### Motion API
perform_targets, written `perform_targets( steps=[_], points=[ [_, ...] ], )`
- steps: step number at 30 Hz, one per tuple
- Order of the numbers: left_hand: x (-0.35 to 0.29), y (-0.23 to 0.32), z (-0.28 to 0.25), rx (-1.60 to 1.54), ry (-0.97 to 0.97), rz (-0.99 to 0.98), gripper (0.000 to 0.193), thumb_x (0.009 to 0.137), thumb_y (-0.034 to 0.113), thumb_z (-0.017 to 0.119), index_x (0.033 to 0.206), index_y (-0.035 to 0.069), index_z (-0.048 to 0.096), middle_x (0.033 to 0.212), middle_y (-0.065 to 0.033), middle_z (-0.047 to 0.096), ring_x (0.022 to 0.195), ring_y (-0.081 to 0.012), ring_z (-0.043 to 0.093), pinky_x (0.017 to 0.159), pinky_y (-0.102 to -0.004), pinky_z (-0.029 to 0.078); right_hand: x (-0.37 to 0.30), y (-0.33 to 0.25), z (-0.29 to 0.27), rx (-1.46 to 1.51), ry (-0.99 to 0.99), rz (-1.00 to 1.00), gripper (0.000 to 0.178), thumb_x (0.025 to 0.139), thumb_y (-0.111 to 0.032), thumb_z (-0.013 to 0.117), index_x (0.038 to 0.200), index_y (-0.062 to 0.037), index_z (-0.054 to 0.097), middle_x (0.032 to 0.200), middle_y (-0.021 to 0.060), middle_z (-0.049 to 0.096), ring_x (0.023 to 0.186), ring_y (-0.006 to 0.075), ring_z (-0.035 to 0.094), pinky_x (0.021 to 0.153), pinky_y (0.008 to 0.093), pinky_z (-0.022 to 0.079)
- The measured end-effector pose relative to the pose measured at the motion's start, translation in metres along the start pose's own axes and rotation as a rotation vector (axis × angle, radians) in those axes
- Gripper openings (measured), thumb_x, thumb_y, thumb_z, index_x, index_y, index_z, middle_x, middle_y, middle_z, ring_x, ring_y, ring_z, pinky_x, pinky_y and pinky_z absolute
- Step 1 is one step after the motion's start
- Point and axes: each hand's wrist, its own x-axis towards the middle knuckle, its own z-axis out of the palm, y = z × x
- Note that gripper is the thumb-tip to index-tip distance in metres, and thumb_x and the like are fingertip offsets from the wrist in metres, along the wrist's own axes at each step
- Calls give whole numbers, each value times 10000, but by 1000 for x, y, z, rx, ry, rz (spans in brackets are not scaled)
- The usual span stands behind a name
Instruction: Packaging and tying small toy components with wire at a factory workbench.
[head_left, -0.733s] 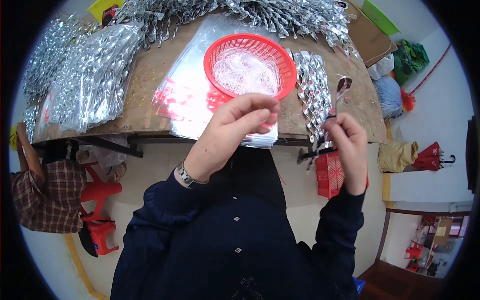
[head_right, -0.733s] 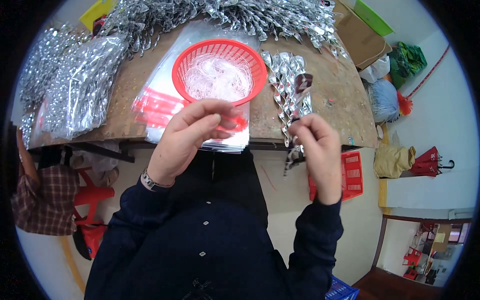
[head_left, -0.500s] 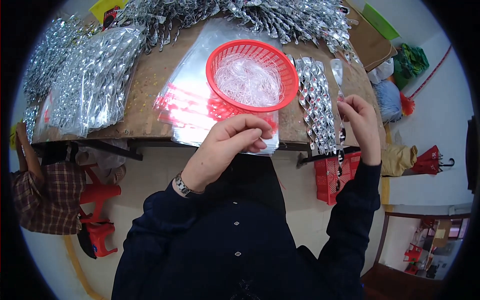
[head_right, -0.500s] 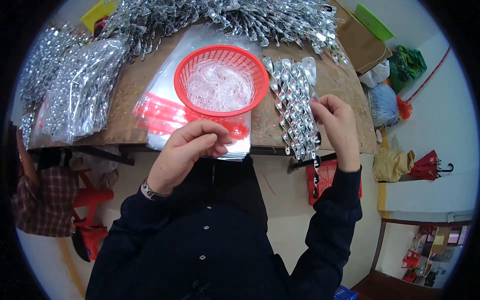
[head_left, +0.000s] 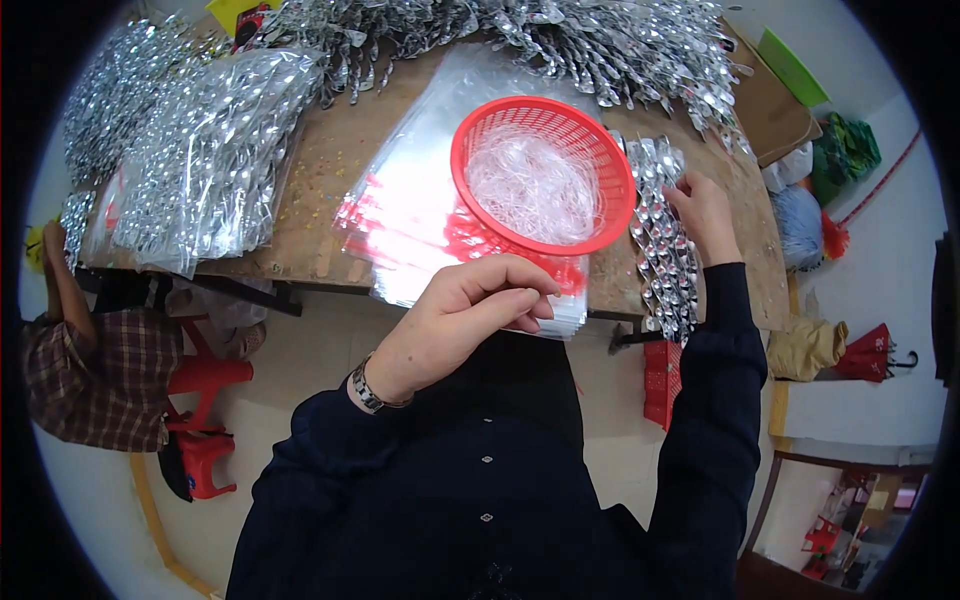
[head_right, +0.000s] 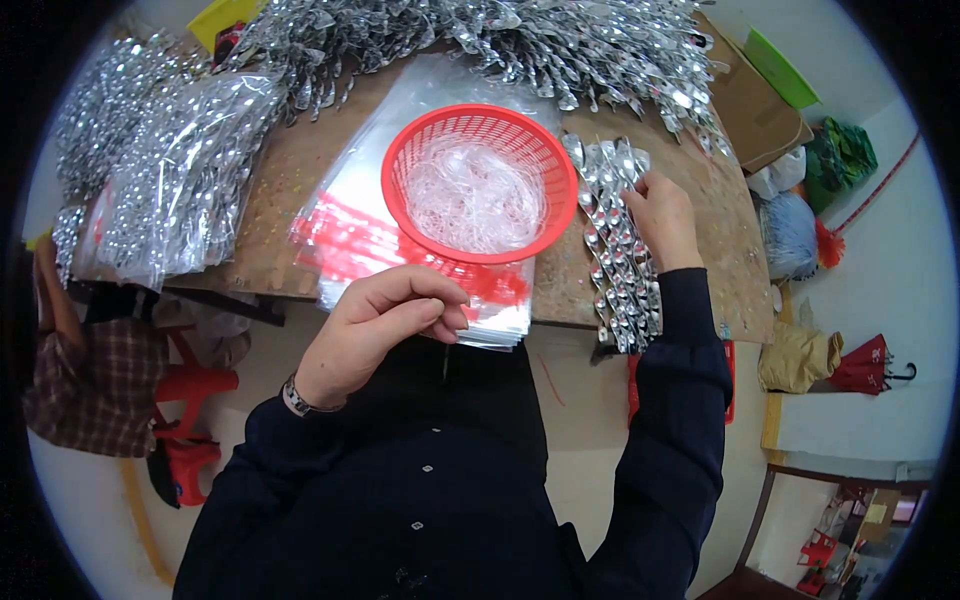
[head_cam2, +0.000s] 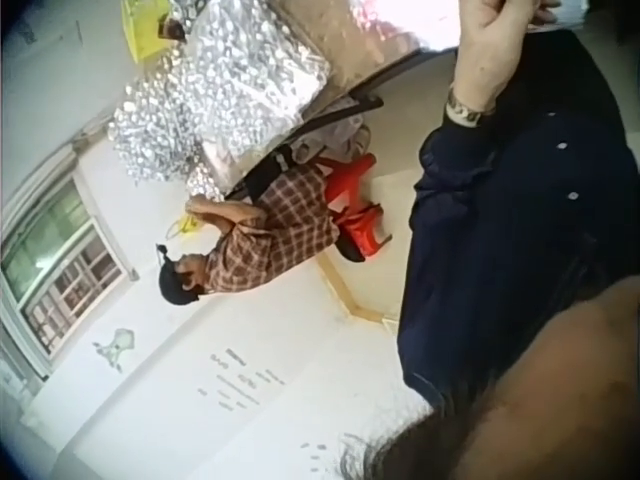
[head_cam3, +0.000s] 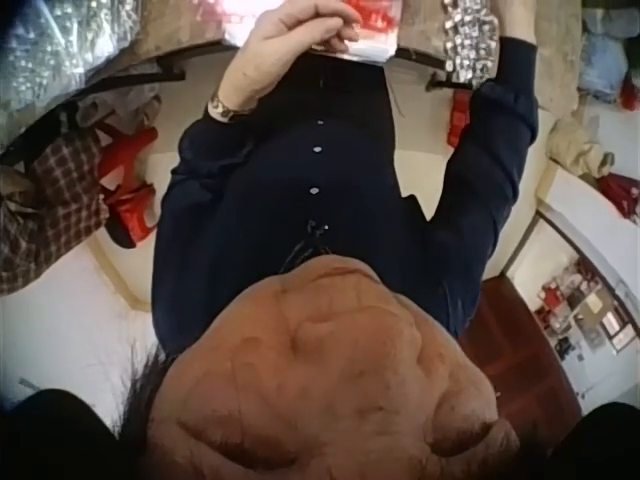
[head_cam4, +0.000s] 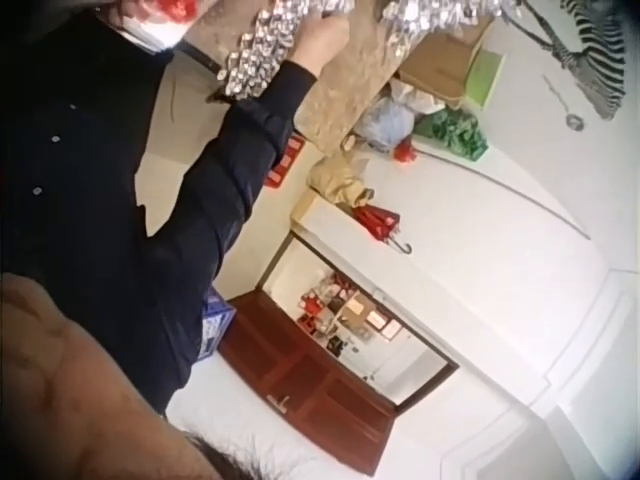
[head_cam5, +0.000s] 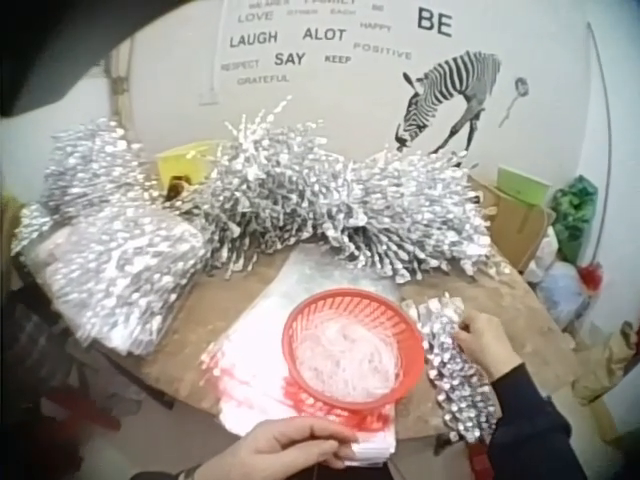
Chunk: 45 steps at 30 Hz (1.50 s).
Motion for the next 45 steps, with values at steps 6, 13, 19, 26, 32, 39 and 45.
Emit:
perform_targets(
  steps=[6,13,19,26,32,39,45],
  points=[
    [5,24,-28,172,80,132,211,926,70,503,1087,-34,591,953,-67,620,862,-113,604,781,-245,509,-8,-8,4,30,48,-67,275,770,-248,673,829,13,609,725,174,623,690,295,619,634,390,468],
    [64,44,-114,956,412,460,211,866,154,548,968,-14,627,805,-137,637,744,-237,619,655,-338,475,-27,-29,-25,116,32,6,245,804,-214,634,881,14,587,766,204,610,725,354,597,652,428,455],
    [127,37,-192,1607,640,420,212,854,186,499,882,27,636,887,-182,644,850,-369,607,741,-445,487,-48,-37,-33,177,53,-21,209,832,-181,610,884,19,584,776,189,609,697,327,591,639,392,458],
    [174,25,-233,1825,746,40,211,850,166,473,925,39,624,962,-186,639,880,-367,626,756,-454,505,-86,-58,-58,266,-42,13,139,864,-100,583,918,27,576,759,90,589,682,137,556,638,273,446],
    [188,23,-249,1838,815,87,203,840,166,479,877,55,645,881,-170,659,836,-366,640,728,-462,513,-116,-76,-67,361,-52,82,97,859,-42,586,913,38,576,761,72,581,699,114,543,640,250,440],
    [179,25,-241,1726,872,46,213,798,148,507,816,39,688,876,-204,662,840,-368,646,742,-459,516,-131,-105,-71,456,-80,8,65,847,-4,573,900,32,582,778,75,581,687,125,541,618,255,430],
    [160,26,-213,1663,833,-55,233,769,165,515,818,16,687,876,-220,657,854,-390,635,777,-472,499,-136,-118,-65,464,-87,-91,69,831,-4,602,892,24,584,776,111,580,657,190,560,605,282,446]
  ],
)
